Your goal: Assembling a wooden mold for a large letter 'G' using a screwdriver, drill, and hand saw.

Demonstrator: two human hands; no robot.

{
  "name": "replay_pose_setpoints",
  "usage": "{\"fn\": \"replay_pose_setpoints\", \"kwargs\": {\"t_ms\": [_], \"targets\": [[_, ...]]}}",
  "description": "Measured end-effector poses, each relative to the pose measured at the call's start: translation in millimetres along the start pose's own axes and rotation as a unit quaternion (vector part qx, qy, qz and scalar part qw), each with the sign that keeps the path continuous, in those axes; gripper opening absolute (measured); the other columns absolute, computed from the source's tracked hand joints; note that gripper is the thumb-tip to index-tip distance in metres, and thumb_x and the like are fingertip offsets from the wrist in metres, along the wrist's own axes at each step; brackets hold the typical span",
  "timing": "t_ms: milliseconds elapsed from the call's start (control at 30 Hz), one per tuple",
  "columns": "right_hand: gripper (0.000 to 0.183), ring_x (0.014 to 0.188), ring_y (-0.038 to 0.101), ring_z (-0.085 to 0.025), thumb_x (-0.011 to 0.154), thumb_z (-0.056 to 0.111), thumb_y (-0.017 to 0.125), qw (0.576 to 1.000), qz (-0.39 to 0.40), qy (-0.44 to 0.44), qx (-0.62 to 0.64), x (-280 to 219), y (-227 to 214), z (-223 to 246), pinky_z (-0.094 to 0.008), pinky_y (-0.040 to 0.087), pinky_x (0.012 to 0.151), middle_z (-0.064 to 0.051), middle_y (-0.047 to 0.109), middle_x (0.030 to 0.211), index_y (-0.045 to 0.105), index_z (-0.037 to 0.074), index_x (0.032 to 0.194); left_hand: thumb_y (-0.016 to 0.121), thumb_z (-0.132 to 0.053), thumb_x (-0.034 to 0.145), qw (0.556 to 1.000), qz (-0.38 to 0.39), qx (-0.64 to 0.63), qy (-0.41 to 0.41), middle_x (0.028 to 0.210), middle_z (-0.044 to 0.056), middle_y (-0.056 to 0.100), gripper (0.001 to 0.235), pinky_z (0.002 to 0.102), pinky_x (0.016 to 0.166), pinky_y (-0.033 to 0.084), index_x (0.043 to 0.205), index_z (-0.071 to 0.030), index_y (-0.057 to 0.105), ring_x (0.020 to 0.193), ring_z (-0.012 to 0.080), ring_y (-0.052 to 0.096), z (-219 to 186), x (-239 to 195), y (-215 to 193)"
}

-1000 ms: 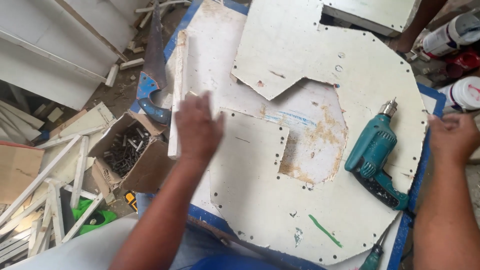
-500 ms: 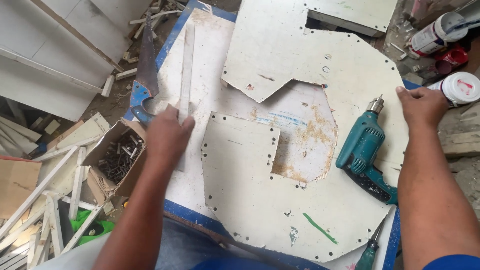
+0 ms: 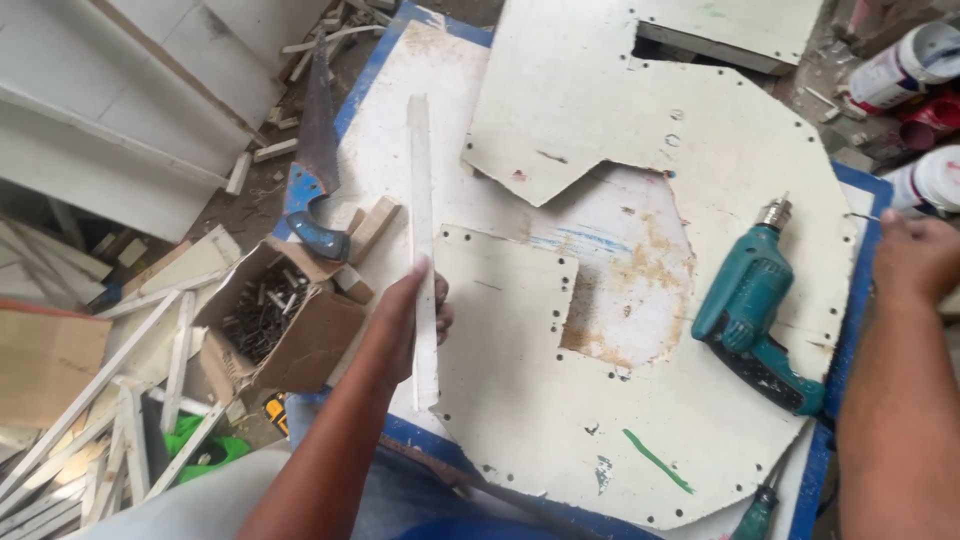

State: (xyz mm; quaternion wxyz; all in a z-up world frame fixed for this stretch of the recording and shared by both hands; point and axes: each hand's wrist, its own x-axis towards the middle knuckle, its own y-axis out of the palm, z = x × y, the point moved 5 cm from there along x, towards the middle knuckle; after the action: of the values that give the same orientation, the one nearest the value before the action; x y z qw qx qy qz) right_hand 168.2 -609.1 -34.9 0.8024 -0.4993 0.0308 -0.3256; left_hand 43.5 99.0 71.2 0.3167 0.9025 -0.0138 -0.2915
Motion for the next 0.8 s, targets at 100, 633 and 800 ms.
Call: {"fn": "replay_pose_setpoints", "kwargs": {"t_ms": [100,633,800], "targets": [[0.032,0.071,0.071,-0.015,0.102,0.039,0.092,0.985,-0.11,-0.044,-0.126,42,11,3,-0.041,0.051,0.056,-0.011,0.08,0.085,0.086,0.008,0.1,0.074,-0.042,0.077,0.93,-0.165,0.329,0.007,0.086,0.002,0.066,0.039,0.031,0.071,0.048,0.094,-0.006,0.071,0.081,0.0143,0.059,-3,-15,14],[0.023,0.086,0.054,-0.013,0.092,0.025,0.088,0.994,0.03,0.014,0.104,-51,-58,71,-0.032,0.049,0.076,0.001,0.056,0.101,0.074,0.017,0.108,0.069,-0.051,0.081,0.744,-0.212,0.628,0.087,0.062,0.003,0.039,0.059,0.041,0.057,0.032,0.066,-0.009,0.03,0.06,0.0214,0.038,24,-1,1],[0.027,0.059,0.063,-0.01,0.104,0.032,0.081,0.986,0.032,0.094,0.133,-13,-39,68,-0.03,0.054,0.054,-0.004,0.071,0.078,0.072,0.009,0.092,0.073,-0.048,0.079,0.756,-0.215,0.609,0.107,0.061,0.003,0.035,0.061,0.04,0.056,0.03,0.067,-0.009,0.027,0.06,0.0202,0.035,26,4,-6]]}}
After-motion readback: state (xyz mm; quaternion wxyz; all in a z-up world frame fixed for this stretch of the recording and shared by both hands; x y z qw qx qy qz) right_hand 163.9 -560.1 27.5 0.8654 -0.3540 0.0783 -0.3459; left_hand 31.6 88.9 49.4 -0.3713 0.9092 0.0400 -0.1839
